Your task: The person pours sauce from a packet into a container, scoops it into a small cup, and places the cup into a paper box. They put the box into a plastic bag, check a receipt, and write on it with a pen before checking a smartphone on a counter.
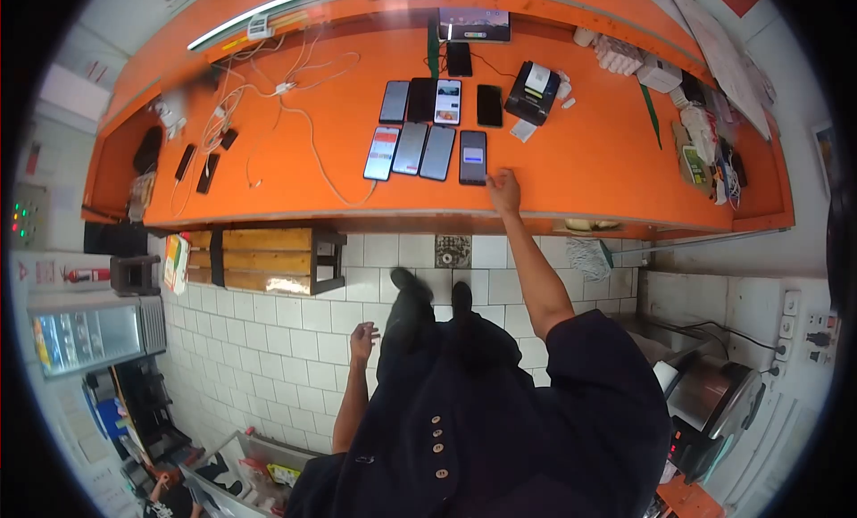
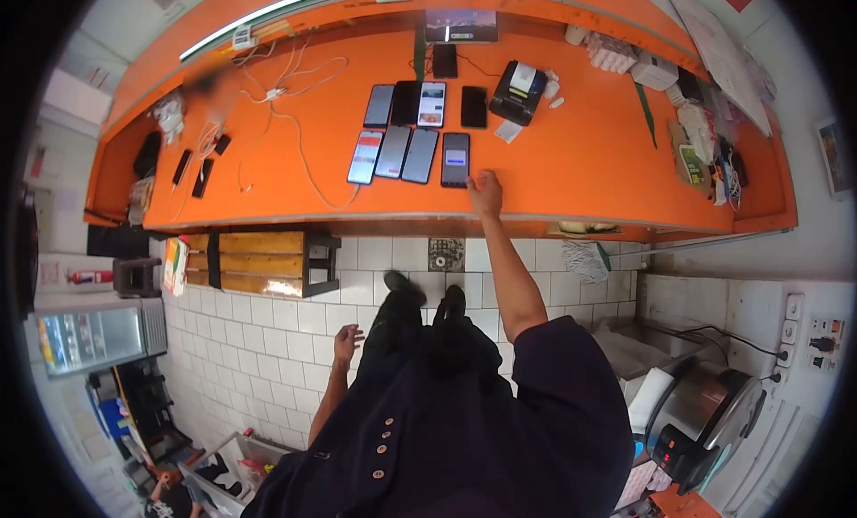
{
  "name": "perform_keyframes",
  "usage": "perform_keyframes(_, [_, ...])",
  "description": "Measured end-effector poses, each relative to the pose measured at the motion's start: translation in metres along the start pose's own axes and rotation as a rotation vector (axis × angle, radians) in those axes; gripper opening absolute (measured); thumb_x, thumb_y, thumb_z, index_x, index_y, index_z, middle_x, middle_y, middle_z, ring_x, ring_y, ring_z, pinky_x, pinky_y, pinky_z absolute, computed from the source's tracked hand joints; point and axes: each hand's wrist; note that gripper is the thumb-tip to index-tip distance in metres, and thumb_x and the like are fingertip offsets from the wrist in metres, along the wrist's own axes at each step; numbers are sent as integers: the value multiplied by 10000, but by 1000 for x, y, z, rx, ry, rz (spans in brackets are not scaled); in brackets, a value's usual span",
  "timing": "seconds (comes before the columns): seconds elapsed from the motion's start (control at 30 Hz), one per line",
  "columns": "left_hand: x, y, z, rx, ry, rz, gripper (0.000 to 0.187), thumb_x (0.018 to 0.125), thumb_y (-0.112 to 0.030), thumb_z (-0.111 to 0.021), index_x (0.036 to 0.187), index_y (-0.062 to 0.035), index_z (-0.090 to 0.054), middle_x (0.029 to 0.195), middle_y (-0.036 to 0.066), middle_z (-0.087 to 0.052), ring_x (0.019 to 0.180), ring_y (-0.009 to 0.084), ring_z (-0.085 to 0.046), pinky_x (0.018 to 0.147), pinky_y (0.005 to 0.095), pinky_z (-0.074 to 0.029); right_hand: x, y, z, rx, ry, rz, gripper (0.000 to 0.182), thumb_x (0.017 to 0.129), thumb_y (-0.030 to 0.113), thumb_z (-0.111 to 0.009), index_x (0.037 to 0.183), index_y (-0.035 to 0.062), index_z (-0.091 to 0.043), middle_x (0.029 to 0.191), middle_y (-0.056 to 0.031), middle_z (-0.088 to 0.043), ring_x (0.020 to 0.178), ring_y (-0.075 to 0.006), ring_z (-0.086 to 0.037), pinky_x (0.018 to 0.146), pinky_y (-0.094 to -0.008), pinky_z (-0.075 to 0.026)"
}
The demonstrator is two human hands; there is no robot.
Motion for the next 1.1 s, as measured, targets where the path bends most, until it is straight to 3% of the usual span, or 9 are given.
perform_keyframes(0.3, [127,-40,51,454,264,25,225,952,-188,-600,1109,-51,-685,1077,102,-713,938,184,-690,804,346,-558,29,40,-51,-477,-274,-71,385,751,407,-813,889,109,-611,901,-75,-612,937,-322,-582,780,-471,-495])
perform_keyframes(0.4, [227,-3,73,950,382,-813,217,944,-189,-618,1111,-68,-687,1096,98,-708,942,199,-694,795,360,-563,35,57,-51,-490,-267,-169,390,753,395,-809,913,111,-595,924,-76,-602,931,-333,-577,768,-483,-492])
perform_keyframes(0.43, [242,-22,77,1095,476,-875,222,947,-187,-612,1114,-57,-681,1071,91,-711,959,209,-691,783,370,-569,30,59,-48,-481,-247,-188,393,753,392,-808,919,111,-590,930,-77,-599,928,-335,-575,764,-486,-490])
perform_keyframes(0.5, [196,-151,50,347,404,-4,224,943,-165,-607,1114,-42,-681,1070,108,-708,1006,229,-678,837,349,-547,27,53,-51,-502,-249,-177,400,757,395,-805,933,107,-589,933,-82,-599,920,-339,-571,751,-490,-489])
perform_keyframes(0.6, [214,-206,49,550,694,-398,271,1002,-225,-536,1080,-12,-684,1039,102,-703,923,200,-671,793,341,-532,25,51,-52,-500,-239,-193,409,760,398,-804,948,105,-589,947,-92,-600,927,-345,-572,755,-491,-487])
perform_keyframes(0.77, [190,-334,6,443,612,-463,275,1026,-215,-525,1073,13,-671,976,66,-687,939,157,-630,877,308,-486,28,56,-53,-456,-282,-214,432,768,393,-800,1014,103,-595,1008,-108,-601,992,-365,-567,797,-497,-477])
perform_keyframes(0.93, [170,-445,-56,269,511,-540,291,1033,-239,-530,1111,20,-637,988,74,-692,973,161,-641,875,304,-490,117,192,-42,349,-347,127,190,868,121,-738,999,10,-659,922,-116,-620,905,-276,-604,781,-376,-468])
perform_keyframes(1.03, [187,-454,-90,240,539,-688,257,999,-205,-584,1128,10,-641,946,107,-702,911,185,-666,804,322,-513,175,335,-8,503,-485,350,237,831,184,-780,975,37,-663,1012,-95,-616,937,-294,-579,821,-383,-449])
perform_keyframes(1.1, [175,-465,-99,403,557,-683,254,993,-207,-592,1138,-3,-639,952,106,-703,907,191,-667,782,325,-511,213,376,7,160,-681,709,304,793,226,-807,1025,78,-679,1123,-72,-594,1079,-294,-539,918,-441,-402])
Point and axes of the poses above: each hand's wrist, its own x-axis towards the middle knuckle, its own z-axis out of the back of the hand, y = z × x
